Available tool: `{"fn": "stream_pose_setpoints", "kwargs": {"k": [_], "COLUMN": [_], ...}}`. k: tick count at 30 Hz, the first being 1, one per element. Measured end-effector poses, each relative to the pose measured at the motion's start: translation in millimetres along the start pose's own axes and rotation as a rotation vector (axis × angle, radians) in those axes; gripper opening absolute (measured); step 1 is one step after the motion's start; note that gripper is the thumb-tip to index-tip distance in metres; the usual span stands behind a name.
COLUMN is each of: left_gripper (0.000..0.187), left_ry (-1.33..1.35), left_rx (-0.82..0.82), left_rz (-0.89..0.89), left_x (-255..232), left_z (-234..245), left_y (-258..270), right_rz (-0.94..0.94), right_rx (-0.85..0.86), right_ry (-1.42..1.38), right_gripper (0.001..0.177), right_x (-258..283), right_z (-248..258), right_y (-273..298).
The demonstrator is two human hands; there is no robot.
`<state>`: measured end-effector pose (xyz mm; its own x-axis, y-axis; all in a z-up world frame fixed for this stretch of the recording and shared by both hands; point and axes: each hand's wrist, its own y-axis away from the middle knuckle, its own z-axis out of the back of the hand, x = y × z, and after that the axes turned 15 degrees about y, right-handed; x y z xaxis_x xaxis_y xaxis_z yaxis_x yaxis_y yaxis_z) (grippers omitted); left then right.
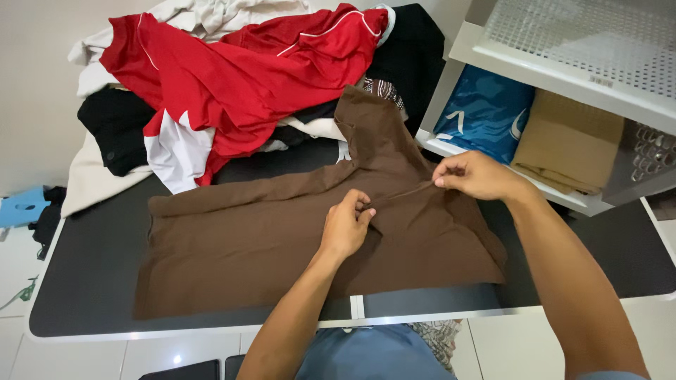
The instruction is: The person folds a beige long-sleeved shirt on a black table, smoothing and aligning the fabric before folding it into a compact rectangle and placing it in a white plastic drawer. The person then picks up a brown long-sleeved shirt and begins folding it in the same manner.
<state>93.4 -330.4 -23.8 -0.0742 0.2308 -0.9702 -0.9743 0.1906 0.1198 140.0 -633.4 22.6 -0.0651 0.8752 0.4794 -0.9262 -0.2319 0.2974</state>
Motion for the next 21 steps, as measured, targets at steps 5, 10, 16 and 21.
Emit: {"fn": "stream_pose_setpoints", "kwargs": {"k": [5, 10, 16, 21], "left_gripper": [0.021, 0.018, 0.018, 0.014], "left_ry": [0.007, -0.027, 0.058, 0.076], "left_rx": [0.006, 0.011, 0.020, 0.002], "left_rz": [-0.070, 0.061, -0.047, -0.211], "left_x": [3, 1, -7, -19], "left_z": [1, 3, 0, -2], "left_y": [-1, 1, 3, 14], "right_rz": [0.079, -0.012, 0.071, 0.155], "right_rx": [-0.043, -0.089, -0.092, -0.221], "right_ry": [-0.010, 0.107, -0.032, 0.298], "right_gripper": [0.012, 0.013, 0.023, 0.017], "right_x": [-15, -15, -1, 19], "right_z": [1, -2, 2, 4], "right_y": [-7, -11, -3, 3]}}
